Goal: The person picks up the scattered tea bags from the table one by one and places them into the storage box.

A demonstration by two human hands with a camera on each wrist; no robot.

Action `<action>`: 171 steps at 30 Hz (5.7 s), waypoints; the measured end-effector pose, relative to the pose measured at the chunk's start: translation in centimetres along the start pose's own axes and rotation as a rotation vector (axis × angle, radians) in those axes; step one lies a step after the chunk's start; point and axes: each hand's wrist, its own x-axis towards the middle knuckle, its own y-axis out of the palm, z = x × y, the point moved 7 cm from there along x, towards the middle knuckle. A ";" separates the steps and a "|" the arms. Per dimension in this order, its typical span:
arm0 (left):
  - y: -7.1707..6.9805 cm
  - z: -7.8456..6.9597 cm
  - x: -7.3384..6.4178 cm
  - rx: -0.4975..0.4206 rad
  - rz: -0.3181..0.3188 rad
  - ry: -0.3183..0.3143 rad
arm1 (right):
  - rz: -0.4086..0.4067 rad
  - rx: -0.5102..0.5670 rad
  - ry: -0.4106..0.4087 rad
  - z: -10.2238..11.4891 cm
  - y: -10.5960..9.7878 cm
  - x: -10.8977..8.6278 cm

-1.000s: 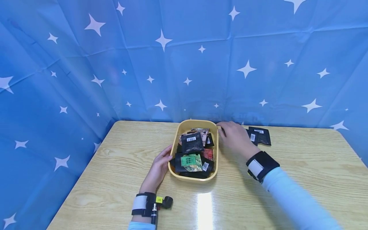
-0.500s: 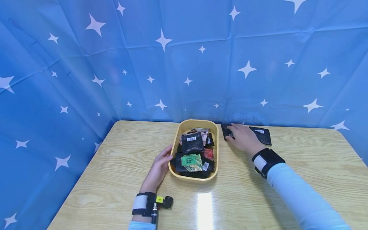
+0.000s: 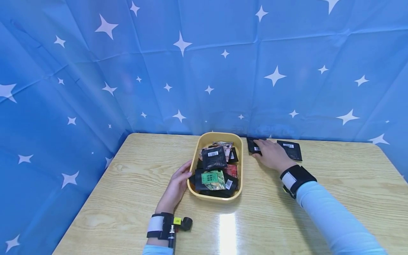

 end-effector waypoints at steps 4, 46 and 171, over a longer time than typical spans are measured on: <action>0.0 0.0 0.0 0.003 -0.002 -0.003 | -0.016 -0.032 -0.007 0.0 -0.2 -0.1; -0.1 0.2 0.0 -0.026 -0.011 0.000 | -0.373 -0.120 -0.369 12.2 -7.4 -7.3; 0.0 0.1 -0.1 0.004 -0.016 0.012 | -0.215 -0.100 -0.159 1.9 -8.9 -3.9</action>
